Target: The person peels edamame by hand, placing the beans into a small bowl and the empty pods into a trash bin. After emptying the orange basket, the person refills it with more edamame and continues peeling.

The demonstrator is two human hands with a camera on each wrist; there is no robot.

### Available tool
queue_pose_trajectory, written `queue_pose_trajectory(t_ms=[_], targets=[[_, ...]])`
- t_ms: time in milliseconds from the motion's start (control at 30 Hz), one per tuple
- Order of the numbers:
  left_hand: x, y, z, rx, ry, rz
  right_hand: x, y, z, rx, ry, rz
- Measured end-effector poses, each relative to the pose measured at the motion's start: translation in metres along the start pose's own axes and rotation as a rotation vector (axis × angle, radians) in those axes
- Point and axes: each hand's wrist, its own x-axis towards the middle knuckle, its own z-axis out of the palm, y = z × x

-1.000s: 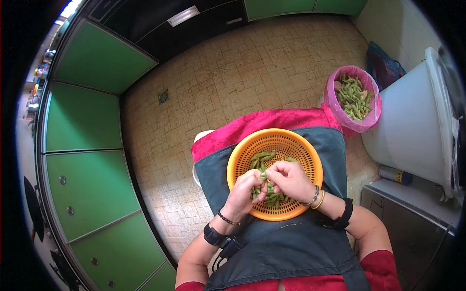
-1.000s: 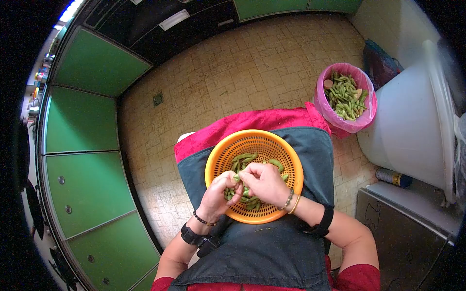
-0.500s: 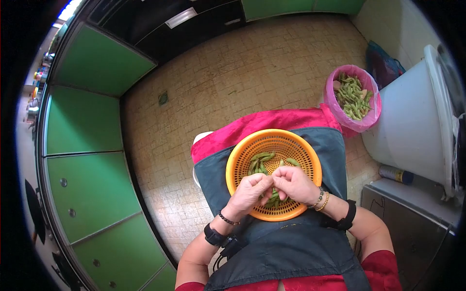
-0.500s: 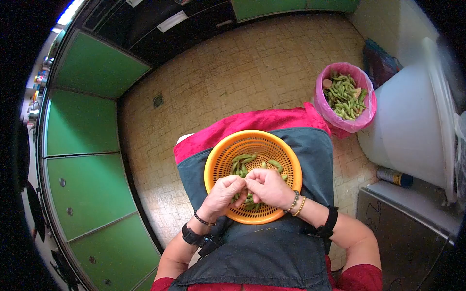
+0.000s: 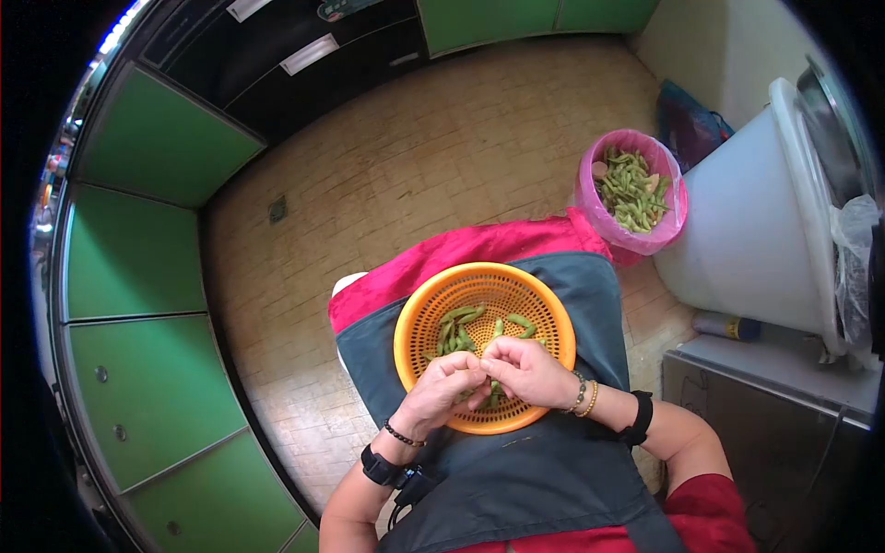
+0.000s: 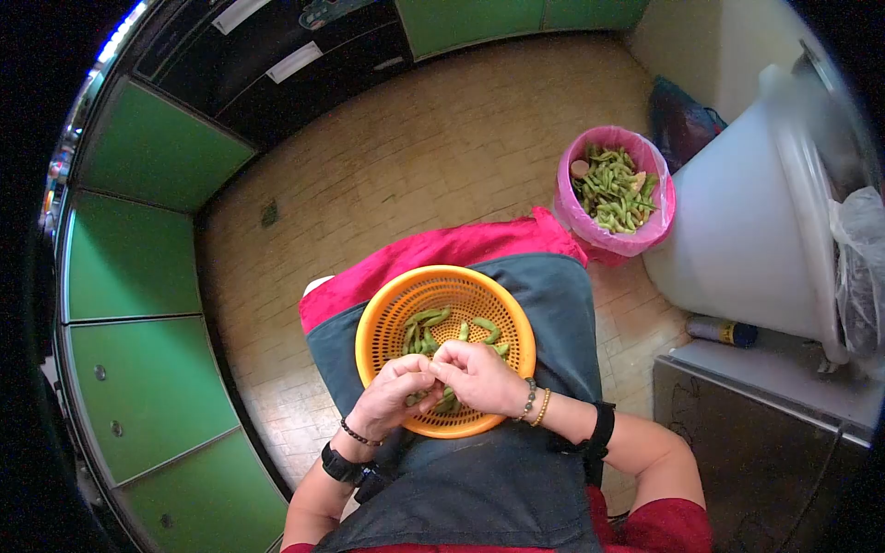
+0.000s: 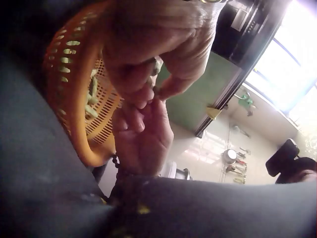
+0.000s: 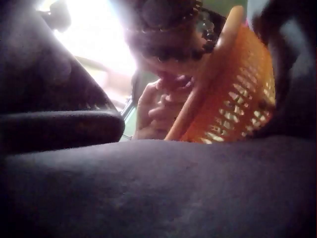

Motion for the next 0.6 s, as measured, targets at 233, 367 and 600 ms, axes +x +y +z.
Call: queue_pose_trajectory(t_ms=[233, 367, 600], targets=[[0.000, 0.005, 0.005, -0.008, -0.026, 0.005, -0.011, -0.035, -0.006, -0.539, 0.170, -0.248], [-0.008, 0.020, 0.001, -0.044, -0.033, 0.092, -0.014, -0.067, -0.036, -0.723, 0.421, -0.501], [-0.067, 0.063, -0.067, -0.312, 0.055, 0.567, -0.016, -0.106, -0.141, -1.239, 0.969, -0.650]])
